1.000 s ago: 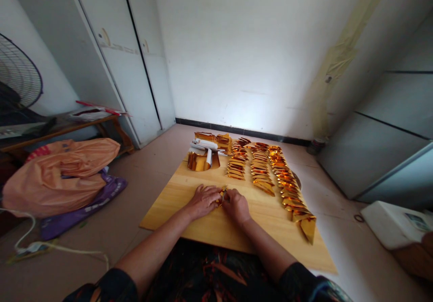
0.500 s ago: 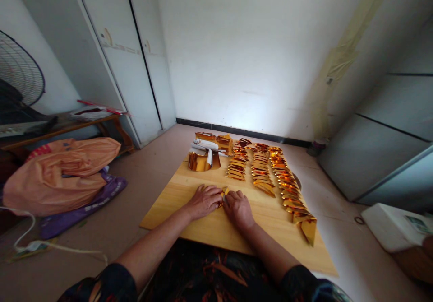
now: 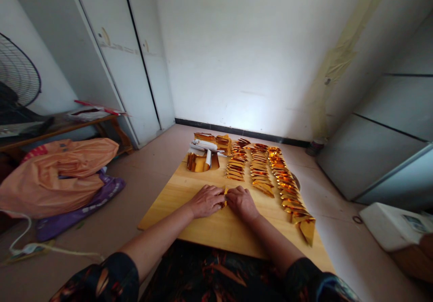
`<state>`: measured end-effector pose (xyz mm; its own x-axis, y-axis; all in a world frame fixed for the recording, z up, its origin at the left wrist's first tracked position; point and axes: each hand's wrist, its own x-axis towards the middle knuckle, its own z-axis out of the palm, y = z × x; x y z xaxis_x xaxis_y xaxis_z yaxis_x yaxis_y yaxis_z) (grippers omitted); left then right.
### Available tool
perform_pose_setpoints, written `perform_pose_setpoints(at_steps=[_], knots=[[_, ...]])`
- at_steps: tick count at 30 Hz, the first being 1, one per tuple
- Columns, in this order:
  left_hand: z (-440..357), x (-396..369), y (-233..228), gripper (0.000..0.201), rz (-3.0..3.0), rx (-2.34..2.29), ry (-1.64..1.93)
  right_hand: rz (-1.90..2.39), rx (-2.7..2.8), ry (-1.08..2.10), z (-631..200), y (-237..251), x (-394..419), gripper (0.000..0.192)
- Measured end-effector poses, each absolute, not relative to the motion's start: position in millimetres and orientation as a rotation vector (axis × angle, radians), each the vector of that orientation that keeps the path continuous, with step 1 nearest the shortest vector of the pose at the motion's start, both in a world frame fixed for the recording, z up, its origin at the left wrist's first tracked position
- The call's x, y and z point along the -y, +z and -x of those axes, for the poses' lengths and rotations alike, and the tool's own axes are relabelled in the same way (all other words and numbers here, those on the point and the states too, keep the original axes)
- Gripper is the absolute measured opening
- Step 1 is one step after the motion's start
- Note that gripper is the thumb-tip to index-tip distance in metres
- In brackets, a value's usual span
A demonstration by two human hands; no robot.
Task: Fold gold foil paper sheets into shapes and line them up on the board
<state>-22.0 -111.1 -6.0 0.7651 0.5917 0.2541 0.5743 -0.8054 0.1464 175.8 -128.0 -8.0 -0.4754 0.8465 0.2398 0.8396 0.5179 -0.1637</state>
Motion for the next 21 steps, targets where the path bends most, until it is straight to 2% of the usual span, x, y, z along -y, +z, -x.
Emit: perform_pose_setpoints(at_steps=[7,12,21], knots=[[16,110,-11,0.013,-2.841,-1.051,0.46,1.39,2.348,0.195,-186,-11,117,0.012],[17,110,-18,0.013,-2.838,-1.062,0.489,1.478,2.18,0.339,-182,-19,120,0.025],[17,110,-20,0.012,-2.821,-1.064,0.52,1.578,1.999,0.375,-180,-27,118,0.025]])
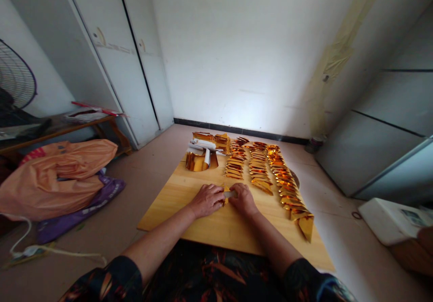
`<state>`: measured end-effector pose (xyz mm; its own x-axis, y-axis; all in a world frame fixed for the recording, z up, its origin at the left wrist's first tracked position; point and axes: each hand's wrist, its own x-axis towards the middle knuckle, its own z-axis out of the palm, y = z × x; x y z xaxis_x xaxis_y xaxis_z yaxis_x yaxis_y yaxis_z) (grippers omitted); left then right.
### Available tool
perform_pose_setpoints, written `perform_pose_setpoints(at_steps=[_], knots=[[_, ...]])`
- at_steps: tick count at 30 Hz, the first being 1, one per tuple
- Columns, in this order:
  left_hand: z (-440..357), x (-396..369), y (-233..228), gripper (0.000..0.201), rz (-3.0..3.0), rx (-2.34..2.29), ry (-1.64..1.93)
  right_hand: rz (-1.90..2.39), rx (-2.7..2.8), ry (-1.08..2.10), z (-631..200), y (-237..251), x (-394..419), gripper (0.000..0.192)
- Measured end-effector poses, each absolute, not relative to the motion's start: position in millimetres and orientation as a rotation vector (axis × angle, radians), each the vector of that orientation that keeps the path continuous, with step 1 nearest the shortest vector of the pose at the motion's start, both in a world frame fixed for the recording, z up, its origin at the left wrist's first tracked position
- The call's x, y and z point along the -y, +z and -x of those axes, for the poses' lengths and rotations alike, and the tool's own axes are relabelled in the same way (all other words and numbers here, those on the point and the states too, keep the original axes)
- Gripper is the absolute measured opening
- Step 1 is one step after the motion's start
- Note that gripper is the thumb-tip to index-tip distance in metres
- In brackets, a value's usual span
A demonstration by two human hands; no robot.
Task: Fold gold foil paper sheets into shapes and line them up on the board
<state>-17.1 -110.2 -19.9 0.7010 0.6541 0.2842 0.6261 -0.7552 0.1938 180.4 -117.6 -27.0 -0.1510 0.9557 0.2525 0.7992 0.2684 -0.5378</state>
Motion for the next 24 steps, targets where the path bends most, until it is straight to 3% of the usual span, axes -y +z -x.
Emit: perform_pose_setpoints(at_steps=[7,16,24], knots=[[6,123,-17,0.015,-2.806,-1.186,0.569,1.504,1.988,0.224,-187,-26,113,0.029],[-13,142,-14,0.018,-2.84,-1.412,0.483,1.549,2.193,0.12,-174,-20,151,0.017],[8,111,-9,0.021,-2.998,-0.961,0.476,1.507,2.302,0.033,-180,-24,148,0.01]])
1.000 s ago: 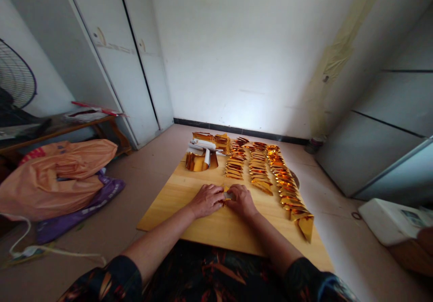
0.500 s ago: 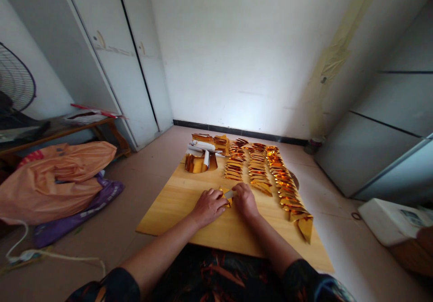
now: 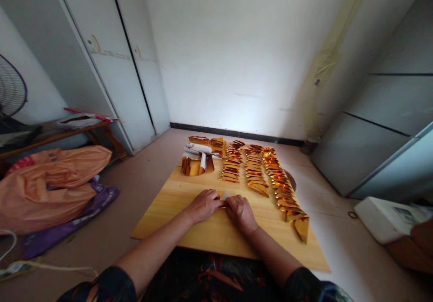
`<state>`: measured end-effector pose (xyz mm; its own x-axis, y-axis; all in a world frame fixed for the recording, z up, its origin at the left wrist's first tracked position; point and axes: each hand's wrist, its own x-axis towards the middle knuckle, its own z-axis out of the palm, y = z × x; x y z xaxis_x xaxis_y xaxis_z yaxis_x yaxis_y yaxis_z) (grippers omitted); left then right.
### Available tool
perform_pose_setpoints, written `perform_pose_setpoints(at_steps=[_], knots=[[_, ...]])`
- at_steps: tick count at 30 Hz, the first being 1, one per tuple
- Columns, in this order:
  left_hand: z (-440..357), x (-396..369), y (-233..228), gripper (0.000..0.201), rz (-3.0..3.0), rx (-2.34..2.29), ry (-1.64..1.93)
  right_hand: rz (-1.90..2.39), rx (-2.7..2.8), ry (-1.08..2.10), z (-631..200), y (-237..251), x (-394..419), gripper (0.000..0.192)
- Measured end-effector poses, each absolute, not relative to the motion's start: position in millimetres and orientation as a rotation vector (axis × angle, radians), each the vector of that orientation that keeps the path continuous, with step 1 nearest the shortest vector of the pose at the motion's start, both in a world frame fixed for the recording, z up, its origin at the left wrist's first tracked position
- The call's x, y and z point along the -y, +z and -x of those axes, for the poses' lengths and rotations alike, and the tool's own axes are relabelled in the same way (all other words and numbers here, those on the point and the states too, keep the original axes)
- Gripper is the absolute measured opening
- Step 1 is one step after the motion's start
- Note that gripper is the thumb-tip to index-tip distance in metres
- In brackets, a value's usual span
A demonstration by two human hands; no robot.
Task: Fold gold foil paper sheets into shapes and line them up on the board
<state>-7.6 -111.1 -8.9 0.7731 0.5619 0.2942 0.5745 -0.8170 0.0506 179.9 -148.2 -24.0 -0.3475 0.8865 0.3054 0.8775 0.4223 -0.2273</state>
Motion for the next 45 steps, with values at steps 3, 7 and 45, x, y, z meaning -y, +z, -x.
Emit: perform_pose_setpoints(at_steps=[3,7,45], knots=[[13,103,-10,0.022,2.928,0.832,-0.434,1.475,2.302,0.045,-181,-27,146,0.011],[13,105,-15,0.019,2.839,0.817,-0.466,1.493,2.302,0.039,-182,-24,146,0.01],[-11,102,-26,0.019,2.932,1.204,-0.929,1.662,2.183,-0.005,-199,-19,142,0.014]])
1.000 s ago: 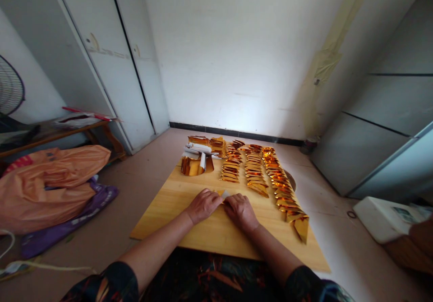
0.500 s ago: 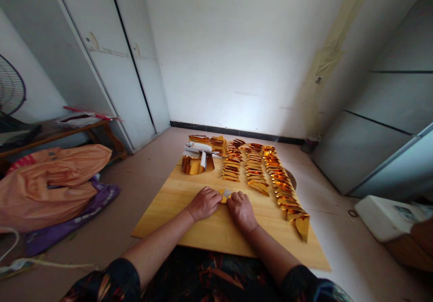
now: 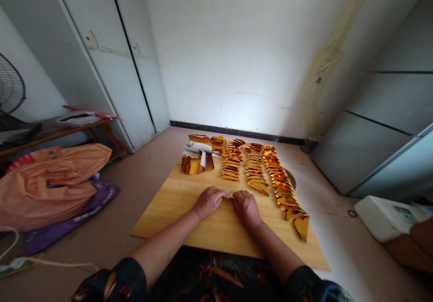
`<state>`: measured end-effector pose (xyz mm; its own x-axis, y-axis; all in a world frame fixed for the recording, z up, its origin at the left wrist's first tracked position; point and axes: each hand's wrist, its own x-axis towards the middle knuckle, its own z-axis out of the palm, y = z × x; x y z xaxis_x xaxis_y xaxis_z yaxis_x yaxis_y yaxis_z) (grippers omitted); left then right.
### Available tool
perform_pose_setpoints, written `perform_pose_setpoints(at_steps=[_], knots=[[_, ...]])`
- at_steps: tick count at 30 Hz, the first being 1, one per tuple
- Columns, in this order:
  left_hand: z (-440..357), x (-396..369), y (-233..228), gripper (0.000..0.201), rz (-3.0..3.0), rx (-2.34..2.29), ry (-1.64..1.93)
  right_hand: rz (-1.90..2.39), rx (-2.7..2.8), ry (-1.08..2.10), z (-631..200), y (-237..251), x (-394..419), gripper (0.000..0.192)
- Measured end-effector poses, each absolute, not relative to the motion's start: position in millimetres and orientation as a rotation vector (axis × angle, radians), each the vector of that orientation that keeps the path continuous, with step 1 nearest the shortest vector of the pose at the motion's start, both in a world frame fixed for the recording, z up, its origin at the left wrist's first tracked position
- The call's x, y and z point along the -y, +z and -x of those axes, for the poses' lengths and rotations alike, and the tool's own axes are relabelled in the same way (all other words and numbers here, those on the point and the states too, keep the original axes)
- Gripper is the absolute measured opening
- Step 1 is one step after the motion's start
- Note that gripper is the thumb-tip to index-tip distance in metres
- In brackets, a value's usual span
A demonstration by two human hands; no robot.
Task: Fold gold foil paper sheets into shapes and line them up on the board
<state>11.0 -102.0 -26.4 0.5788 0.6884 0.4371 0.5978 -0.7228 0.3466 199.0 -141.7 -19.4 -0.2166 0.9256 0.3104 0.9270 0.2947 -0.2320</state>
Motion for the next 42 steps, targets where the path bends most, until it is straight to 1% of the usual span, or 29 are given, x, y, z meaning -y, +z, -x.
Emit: perform_pose_setpoints(at_steps=[3,6,11,17,22,26,32,38,42], knots=[[-12,99,-28,0.021,-2.447,-1.205,0.85,1.669,2.102,0.126,-201,-17,140,0.014],[-15,96,-26,0.025,-2.286,-1.307,0.819,1.723,2.065,0.161,-200,-14,138,0.015],[-23,93,-26,0.031,-2.161,-1.419,0.844,1.891,2.008,0.105,-191,-17,134,0.015],[-26,91,-27,0.034,-2.095,-1.482,0.848,2.001,1.994,0.026,-182,-20,134,0.013],[-28,90,-25,0.021,-2.026,-1.51,0.911,2.024,1.977,0.013,-179,-18,134,0.013],[-28,87,-26,0.01,-2.086,-1.522,0.937,2.042,1.969,0.004,-178,-16,134,0.014],[-28,85,-29,0.008,-2.124,-1.518,0.92,2.066,2.001,-0.015,-176,-14,133,0.014],[-26,86,-28,0.008,-2.227,-1.485,0.89,2.063,2.034,-0.01,-176,-13,135,0.008],[-25,89,-24,0.01,-2.349,-1.464,0.832,2.049,2.008,0.017,-178,-14,135,0.011]])
